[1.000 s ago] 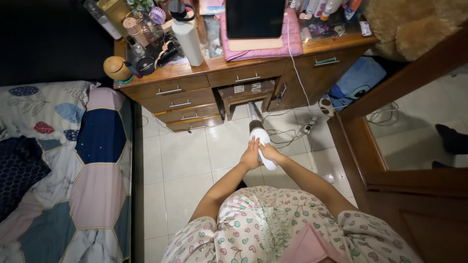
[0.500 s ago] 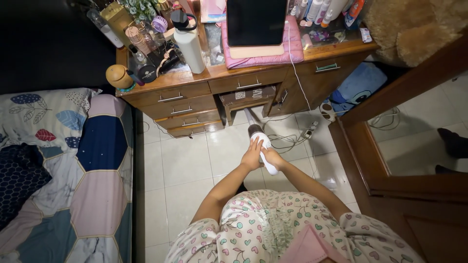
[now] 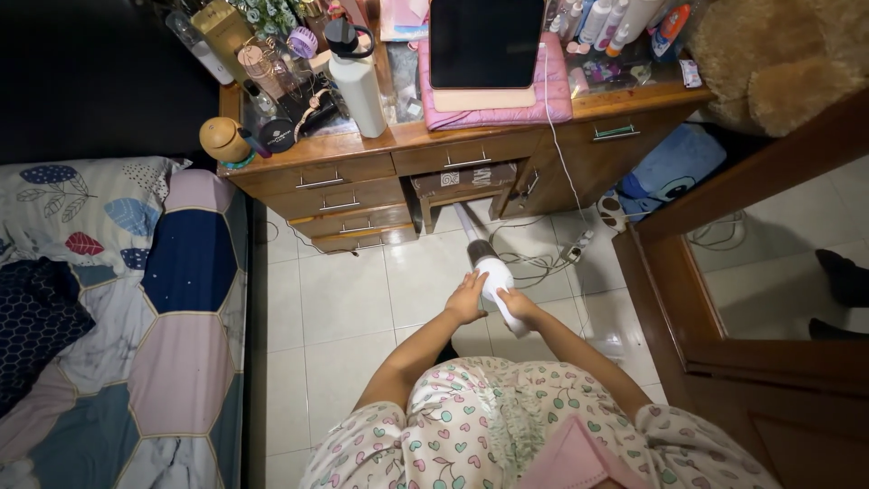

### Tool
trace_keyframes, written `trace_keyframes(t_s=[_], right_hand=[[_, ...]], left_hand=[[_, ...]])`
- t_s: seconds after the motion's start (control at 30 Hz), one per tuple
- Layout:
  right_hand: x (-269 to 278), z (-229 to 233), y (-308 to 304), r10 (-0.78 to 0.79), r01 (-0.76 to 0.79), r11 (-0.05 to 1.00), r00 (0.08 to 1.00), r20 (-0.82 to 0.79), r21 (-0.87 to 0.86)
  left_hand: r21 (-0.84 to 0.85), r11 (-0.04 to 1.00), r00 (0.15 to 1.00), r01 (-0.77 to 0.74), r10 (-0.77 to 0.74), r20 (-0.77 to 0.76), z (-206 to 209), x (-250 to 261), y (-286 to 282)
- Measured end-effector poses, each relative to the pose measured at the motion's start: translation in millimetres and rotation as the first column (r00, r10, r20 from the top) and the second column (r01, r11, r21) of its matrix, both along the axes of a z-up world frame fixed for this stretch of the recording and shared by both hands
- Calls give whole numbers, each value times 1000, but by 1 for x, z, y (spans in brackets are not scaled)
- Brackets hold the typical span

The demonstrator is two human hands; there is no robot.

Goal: Using a handheld vacuum cleaner to clean the floor and around furniture in a bedroom.

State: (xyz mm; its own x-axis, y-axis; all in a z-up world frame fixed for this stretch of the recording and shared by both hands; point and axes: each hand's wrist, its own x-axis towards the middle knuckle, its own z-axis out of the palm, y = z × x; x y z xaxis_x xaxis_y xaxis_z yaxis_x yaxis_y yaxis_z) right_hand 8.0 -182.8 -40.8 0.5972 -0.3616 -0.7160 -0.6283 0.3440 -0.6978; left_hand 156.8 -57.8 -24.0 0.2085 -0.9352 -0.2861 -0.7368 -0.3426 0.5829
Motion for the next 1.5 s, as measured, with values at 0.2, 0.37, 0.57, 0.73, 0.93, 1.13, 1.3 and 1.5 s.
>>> trace_keyframes(t_s=[0.2,0.37,0.57,0.73,0.93,1.13,1.3,1.5], right_hand=[[-82,61,-20,218,-224,973,972,-83,-61],[-77,105,-31,266,-299,950,924,-273,-86],[-38,81,-16,364,-401,894,910,-200,-199],[-24,24,-10,301,-335,915,938,-172,-224],[5,-13,8,185,-187,963,982,-27,-195],[19,-8,14,111,-106,989,993,46,-107],[-17,16,4,194,-194,968,981,-10,-157],[-88,82,4,282,-309,929,948,-150,-206]], left_hand=[[-16,999,995,50,-51,-86,17,-31,-5],[-62,996,994,71,-76,-84,2,-49,-11],[-91,995,996,-44,36,-83,-5,-46,-18],[-42,999,999,-7,5,-47,-4,-41,-17],[108,986,992,-125,124,21,0,-46,-8],[-4,977,977,-212,212,-10,11,-46,21],[-133,969,978,-208,205,-36,18,-71,37],[-175,973,984,-149,129,-120,4,-110,31]])
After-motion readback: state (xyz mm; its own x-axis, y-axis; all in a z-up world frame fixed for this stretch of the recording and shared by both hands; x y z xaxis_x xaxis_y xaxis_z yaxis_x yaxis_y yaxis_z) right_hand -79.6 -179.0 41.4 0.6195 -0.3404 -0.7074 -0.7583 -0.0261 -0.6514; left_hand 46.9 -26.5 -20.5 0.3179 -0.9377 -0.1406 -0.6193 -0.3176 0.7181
